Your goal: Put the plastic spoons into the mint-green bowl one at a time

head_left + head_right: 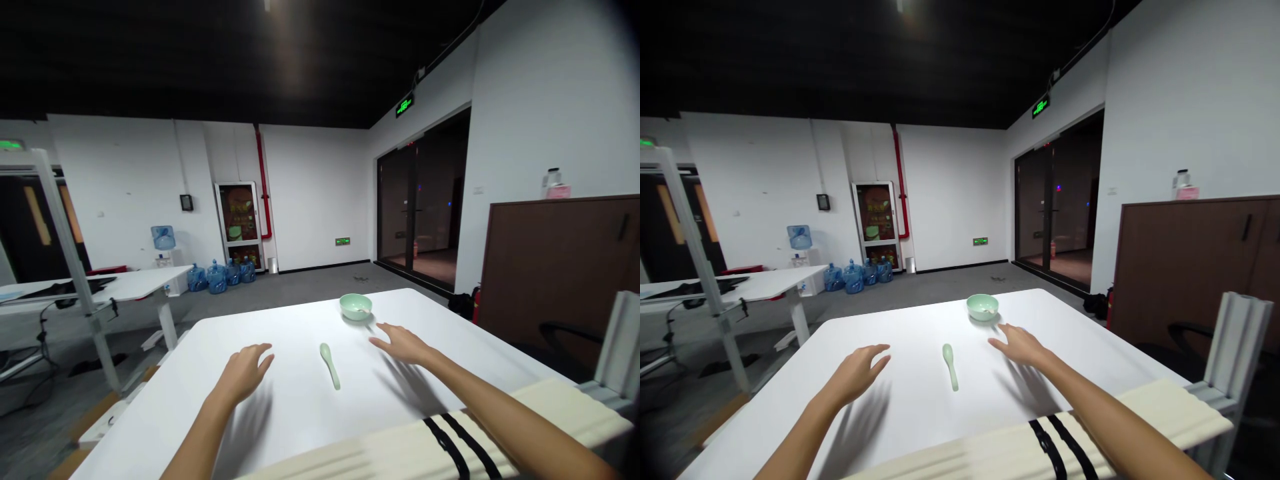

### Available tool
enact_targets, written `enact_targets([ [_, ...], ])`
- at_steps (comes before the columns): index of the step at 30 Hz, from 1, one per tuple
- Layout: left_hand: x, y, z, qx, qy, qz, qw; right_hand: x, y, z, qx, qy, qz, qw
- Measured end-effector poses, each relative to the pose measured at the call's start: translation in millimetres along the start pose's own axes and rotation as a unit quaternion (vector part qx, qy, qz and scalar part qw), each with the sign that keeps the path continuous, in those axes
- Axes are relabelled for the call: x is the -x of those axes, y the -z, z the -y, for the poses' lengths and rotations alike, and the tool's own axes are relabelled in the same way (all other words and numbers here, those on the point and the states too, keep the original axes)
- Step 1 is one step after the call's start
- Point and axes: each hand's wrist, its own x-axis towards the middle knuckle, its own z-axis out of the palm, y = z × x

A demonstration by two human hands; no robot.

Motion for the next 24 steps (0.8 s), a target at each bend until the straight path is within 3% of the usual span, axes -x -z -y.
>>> enact_targets([
  [18, 1.6, 2.8, -3.1, 0.001, 0.003, 0.007, 1.000, -2.4, -2.7, -9.3, -0.023, 0.005, -0.001, 1.000],
  [24, 0.3, 2.3, -2.8, -0.001, 0.001, 0.004, 1.000, -8.5, -0.2, -8.7, -0.025, 0.000, -0.032, 0.999],
])
